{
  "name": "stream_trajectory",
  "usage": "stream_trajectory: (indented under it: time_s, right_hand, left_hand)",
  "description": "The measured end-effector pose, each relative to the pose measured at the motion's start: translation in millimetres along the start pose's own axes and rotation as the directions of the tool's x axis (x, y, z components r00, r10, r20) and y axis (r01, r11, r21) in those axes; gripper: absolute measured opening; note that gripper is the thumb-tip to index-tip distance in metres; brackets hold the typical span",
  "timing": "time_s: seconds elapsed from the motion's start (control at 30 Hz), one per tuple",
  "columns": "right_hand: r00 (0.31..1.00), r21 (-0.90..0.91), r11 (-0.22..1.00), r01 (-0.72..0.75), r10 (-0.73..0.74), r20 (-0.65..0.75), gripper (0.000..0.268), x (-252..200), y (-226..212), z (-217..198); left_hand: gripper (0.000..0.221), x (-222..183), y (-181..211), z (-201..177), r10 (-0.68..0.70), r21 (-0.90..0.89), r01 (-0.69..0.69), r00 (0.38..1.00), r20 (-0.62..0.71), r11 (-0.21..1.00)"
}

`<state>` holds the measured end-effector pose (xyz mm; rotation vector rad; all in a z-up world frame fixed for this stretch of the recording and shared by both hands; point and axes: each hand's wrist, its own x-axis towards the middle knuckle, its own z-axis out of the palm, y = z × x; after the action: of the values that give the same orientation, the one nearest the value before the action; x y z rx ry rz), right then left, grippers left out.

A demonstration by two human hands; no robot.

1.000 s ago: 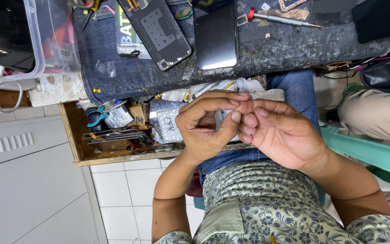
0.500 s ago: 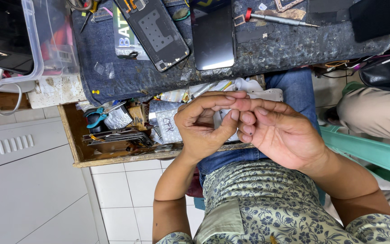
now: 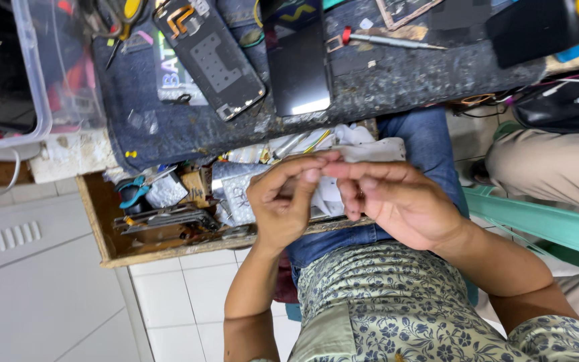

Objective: The person wipes the back of a blue phone with a white cloth, handles the phone frame, and uses a screwdriver to work on the internal components.

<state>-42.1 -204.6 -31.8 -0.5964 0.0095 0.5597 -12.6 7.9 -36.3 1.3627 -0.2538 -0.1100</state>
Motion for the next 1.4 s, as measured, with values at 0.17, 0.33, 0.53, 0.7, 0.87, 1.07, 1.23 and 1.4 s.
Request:
stream_trajectory:
  time_s: [0.17, 0.33, 0.53, 0.7, 0.87, 1.07, 1.23, 1.4]
  right_hand:
    - [0.976, -0.813, 0.582, -0.015, -0.167, -0.138, 0.036, -10.0, -12.1, -6.2]
    - [0.948, -0.989, -0.132, -0.069, -0.317, -0.024, 0.040, -1.9, -11.3, -5.9]
    - [0.957, -1.000, 0.006, -0.027, -0.288, -0.028, 0.034, 4.1, -6.3, -2.6]
    - [0.888, -0.999, 0.028, 0.027, -0.459, 0.011, 0.026, 1.2, -22.4, -7.7]
    - [0.806, -0.999, -0.027, 0.041, -0.590, 0.049, 0.018, 1.6, -43.1, -12.2]
    - [0.772, -0.997, -0.046, 0.058, -0.632, 0.074, 0.016, 7.0, -52.9, -12.0]
    - [0.773, -0.999, -0.001, 0.035, -0.634, 0.028, 0.014, 10.6, -43.4, -16.6]
    - [0.751, -0.994, 0.097, -0.042, -0.653, -0.095, 0.011, 0.4, -41.4, -30.0]
  left_hand:
    - [0.048, -7.2, 8.8, -3.9, 0.036, 0.809, -0.086, 0.996, 0.081, 0.582]
    - [0.047, -7.4, -13.1, -1.8, -0.053, 0.868, -0.147, 0.979, 0.195, 0.474]
    - [0.026, -11.3, -21.3, -28.0, 0.041, 0.876, -0.003, 0.999, -0.019, 0.482]
    - [0.022, -10.6, -14.4, -78.6, 0.238, 0.953, 0.127, 0.951, -0.195, 0.276]
    - [0.029, -5.4, -6.9, -107.9, 0.307, 0.947, 0.189, 0.914, -0.267, 0.261]
    - [0.039, -7.1, 51.9, -98.8, 0.066, 0.946, 0.147, 0.983, -0.173, 0.288]
    - [0.024, -11.6, 63.8, -85.4, 0.290, 0.923, 0.058, 0.940, -0.178, 0.380]
    - [0.012, -5.8, 6.5, -87.4, 0.527, 0.889, -0.156, 0.843, -0.108, 0.431]
